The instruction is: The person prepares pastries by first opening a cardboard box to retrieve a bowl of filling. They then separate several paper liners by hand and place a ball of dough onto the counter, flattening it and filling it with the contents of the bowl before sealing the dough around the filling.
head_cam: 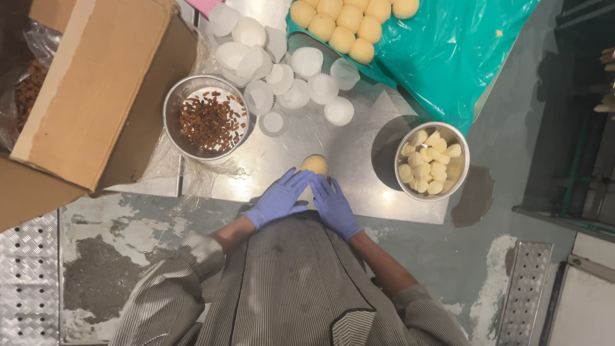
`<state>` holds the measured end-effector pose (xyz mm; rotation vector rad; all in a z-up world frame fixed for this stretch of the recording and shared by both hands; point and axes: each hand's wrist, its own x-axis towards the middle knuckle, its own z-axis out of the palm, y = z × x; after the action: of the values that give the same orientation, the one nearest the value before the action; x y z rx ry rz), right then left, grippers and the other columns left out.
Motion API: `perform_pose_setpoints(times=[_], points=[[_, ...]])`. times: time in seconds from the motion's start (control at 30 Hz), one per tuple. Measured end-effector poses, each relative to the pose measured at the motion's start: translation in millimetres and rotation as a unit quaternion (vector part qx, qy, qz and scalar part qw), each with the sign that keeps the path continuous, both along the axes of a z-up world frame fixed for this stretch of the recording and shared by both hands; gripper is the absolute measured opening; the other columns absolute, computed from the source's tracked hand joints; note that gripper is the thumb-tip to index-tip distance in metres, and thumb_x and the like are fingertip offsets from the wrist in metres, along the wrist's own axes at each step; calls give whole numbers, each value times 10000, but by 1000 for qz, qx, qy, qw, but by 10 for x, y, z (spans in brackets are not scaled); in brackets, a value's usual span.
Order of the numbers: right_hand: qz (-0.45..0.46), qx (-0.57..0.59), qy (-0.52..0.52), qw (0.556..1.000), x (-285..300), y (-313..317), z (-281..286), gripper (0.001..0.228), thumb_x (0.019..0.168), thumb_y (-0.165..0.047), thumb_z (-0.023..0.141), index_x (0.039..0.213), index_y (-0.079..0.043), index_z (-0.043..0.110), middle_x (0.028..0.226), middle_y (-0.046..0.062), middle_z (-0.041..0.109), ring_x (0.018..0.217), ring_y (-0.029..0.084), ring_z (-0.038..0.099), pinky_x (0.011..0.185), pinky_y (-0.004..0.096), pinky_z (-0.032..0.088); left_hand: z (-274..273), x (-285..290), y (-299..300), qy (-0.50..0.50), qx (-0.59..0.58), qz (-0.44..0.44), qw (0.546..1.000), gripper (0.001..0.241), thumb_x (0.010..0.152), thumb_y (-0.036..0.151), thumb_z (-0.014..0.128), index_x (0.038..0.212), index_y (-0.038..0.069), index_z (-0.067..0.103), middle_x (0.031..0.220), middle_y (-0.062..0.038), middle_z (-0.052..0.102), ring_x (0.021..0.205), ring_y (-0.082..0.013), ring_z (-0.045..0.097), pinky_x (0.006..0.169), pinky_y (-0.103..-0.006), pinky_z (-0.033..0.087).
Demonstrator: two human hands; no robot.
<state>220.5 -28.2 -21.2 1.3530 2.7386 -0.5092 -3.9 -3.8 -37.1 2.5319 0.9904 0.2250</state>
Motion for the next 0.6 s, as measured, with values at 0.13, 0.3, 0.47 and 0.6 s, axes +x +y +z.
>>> perform_pose_setpoints(times=[0.13,0.3,0.47,0.6], points=[[31,-37,32,998,144,73,-88,534,1029,-207,457,1497,47,422,1583,196,415,1499,304,344,1229,534,235,-118,-179,-7,-24,-41,9,999,856,924,515,518,1533,-70,377,1603,-174,380,1502,-277,334,1242,-444,196],[-9,-20,112,993,352,246,-151,562,1013,-255,513,1468,65,432,1575,232,409,1507,333,344,1247,493,263,4,-138,82,-29,4,17,999,796,985,499,550,1476,-108,397,1574,-247,383,1484,-334,341,1235,-461,226],[14,1,53,998,324,453,31,586,946,-226,579,1430,88,472,1509,253,471,1436,363,410,1153,530,270,-31,-54,275,-71,-54,73,993,710,985,445,565,1464,-62,435,1578,-229,436,1464,-341,419,1218,-481,279],[-2,-45,175,984,280,836,270,520,971,-295,604,1377,26,552,1463,204,546,1420,362,466,1165,468,361,113,-85,360,-125,-126,101,979,724,947,481,612,1436,-36,474,1576,-235,451,1389,-366,482,1199,-450,383]])
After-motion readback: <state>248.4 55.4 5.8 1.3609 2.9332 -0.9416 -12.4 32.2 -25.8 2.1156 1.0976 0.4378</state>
